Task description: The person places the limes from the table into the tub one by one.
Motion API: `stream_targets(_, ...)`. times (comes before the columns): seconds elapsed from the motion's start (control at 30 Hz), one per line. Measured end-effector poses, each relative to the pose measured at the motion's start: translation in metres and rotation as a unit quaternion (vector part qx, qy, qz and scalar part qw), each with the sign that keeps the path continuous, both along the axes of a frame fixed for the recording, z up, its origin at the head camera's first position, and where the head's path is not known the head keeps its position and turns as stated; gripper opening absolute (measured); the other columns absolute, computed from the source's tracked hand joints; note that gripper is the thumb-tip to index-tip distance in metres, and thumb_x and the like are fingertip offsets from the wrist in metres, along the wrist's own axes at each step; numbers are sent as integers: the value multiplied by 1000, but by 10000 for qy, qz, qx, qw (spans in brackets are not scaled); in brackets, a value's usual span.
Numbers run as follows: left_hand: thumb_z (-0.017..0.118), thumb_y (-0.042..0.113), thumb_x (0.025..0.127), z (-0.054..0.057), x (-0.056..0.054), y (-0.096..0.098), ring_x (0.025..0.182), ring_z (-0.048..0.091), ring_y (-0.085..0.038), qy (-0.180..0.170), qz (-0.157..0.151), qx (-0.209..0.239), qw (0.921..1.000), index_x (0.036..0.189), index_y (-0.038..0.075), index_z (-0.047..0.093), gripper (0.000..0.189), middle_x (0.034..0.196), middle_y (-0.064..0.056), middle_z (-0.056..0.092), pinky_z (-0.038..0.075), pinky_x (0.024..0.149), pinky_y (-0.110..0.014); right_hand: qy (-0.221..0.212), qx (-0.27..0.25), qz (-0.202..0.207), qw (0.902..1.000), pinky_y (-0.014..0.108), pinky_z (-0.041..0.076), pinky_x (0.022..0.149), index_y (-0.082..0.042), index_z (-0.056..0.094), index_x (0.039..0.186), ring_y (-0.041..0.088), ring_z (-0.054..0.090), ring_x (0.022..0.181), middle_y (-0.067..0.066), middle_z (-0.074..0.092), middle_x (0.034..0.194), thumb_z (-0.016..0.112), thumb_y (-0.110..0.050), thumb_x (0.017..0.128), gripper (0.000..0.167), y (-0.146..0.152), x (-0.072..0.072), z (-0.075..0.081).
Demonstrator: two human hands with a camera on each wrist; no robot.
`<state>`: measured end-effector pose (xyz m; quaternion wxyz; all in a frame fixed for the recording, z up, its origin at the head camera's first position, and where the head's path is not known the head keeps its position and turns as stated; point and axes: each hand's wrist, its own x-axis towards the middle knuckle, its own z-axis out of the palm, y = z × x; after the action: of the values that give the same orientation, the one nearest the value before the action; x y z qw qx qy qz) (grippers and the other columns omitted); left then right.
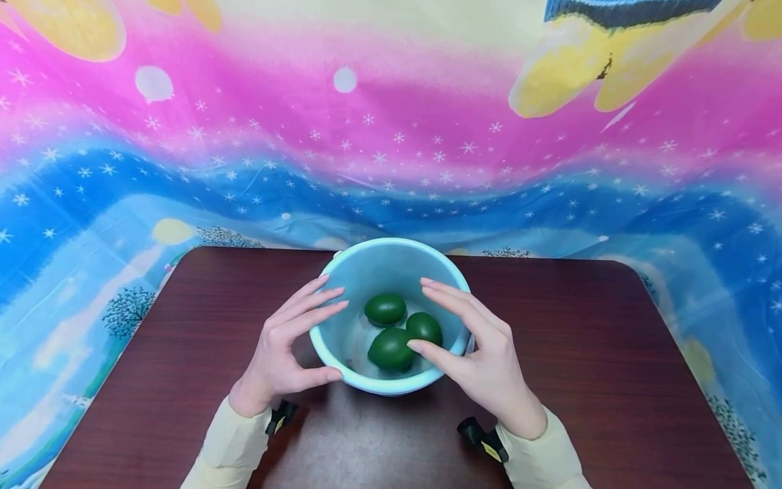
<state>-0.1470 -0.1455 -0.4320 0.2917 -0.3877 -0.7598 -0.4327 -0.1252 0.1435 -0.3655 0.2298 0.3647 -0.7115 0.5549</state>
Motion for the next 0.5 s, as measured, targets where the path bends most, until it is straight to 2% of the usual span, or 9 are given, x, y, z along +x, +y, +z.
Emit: stream_targets(0.5, 76, 62, 83, 1, -1, 0, 133, 48, -45, 48, -13, 8, 10000, 130, 3, 69, 76, 137, -11, 63, 39, 112, -52, -7, -67, 3, 10000, 34, 51, 100, 16, 60, 127, 24, 63, 120, 30, 62, 126, 82, -21, 88, 58, 4, -2, 0)
